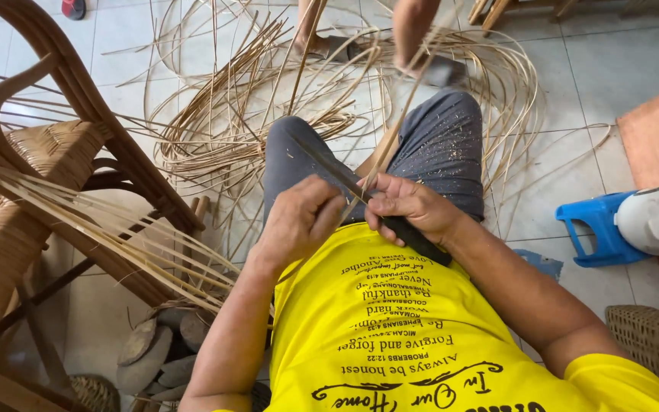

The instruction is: Splitting long rattan stalks into thinner, usable strips using a hand knife.

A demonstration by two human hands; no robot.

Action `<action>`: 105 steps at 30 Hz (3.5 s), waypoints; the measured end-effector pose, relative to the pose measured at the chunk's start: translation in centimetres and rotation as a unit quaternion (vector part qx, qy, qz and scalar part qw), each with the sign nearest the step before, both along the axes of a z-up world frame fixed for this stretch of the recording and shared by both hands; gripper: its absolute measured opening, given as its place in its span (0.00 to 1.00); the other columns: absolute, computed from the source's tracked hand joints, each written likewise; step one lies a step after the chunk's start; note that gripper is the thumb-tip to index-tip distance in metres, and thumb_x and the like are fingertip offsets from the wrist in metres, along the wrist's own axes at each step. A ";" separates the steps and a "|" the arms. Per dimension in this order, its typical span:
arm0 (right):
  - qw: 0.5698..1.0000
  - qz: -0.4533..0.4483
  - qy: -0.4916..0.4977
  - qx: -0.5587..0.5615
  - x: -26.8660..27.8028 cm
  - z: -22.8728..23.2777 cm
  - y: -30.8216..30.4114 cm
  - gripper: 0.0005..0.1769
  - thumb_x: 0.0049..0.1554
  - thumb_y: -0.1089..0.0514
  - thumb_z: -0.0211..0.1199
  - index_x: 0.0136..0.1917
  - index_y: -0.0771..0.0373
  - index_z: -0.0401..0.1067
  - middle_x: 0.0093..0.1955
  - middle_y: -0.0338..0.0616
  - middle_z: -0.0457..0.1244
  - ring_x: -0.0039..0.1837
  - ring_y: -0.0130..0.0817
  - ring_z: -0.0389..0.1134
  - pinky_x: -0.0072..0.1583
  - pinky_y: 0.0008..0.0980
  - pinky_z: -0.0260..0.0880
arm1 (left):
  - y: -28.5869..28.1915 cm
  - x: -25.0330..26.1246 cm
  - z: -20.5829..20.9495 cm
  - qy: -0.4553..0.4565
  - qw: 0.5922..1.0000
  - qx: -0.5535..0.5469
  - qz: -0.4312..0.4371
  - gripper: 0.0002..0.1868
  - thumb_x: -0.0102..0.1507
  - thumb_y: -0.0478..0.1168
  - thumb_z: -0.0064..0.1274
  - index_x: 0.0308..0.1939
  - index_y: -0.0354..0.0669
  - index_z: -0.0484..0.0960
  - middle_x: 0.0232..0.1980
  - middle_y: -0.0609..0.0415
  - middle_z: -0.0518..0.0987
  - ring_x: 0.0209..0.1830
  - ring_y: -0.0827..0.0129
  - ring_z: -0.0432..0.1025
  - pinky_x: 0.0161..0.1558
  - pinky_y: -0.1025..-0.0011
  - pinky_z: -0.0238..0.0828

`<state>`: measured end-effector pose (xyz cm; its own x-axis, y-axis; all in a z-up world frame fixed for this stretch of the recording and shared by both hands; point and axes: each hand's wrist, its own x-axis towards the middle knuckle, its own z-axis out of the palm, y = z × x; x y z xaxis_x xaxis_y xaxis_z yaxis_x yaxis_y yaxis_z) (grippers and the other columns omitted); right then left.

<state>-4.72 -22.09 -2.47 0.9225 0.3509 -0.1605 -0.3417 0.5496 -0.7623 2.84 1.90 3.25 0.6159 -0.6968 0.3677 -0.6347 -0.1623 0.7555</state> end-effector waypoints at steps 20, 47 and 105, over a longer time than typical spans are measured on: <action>0.998 0.016 0.032 0.055 -0.3 -0.4 1.1 0.10 0.61 0.66 0.56 0.56 0.72 0.66 0.44 0.63 0.71 0.26 0.33 0.69 0.23 0.25 0.66 | -3.7 -0.5 -6.0 0.619 0.702 -0.347 0.062 0.10 0.76 0.45 0.38 0.42 0.49 0.70 0.38 0.46 0.83 0.18 0.66 0.71 0.16 0.74 0.65; 0.988 -0.142 0.003 -0.051 1.9 -1.9 -2.3 0.09 0.59 0.59 0.63 0.46 0.68 0.69 0.26 0.53 0.64 0.25 0.36 0.67 0.24 0.33 0.66 | -1.0 1.4 -2.0 0.440 0.886 0.054 -0.133 0.27 0.71 0.44 0.44 0.73 0.35 0.69 0.53 0.38 0.81 0.38 0.63 0.79 0.36 0.68 0.83; 0.979 -0.199 -0.037 0.019 0.8 0.7 -4.1 0.13 0.66 0.54 0.53 0.62 0.60 0.65 0.38 0.45 0.62 0.24 0.29 0.60 0.25 0.31 0.63 | -3.9 1.2 0.3 0.180 0.978 0.057 -0.094 0.24 0.68 0.30 0.40 0.68 0.36 0.74 0.36 0.39 0.82 0.36 0.49 0.79 0.42 0.49 0.77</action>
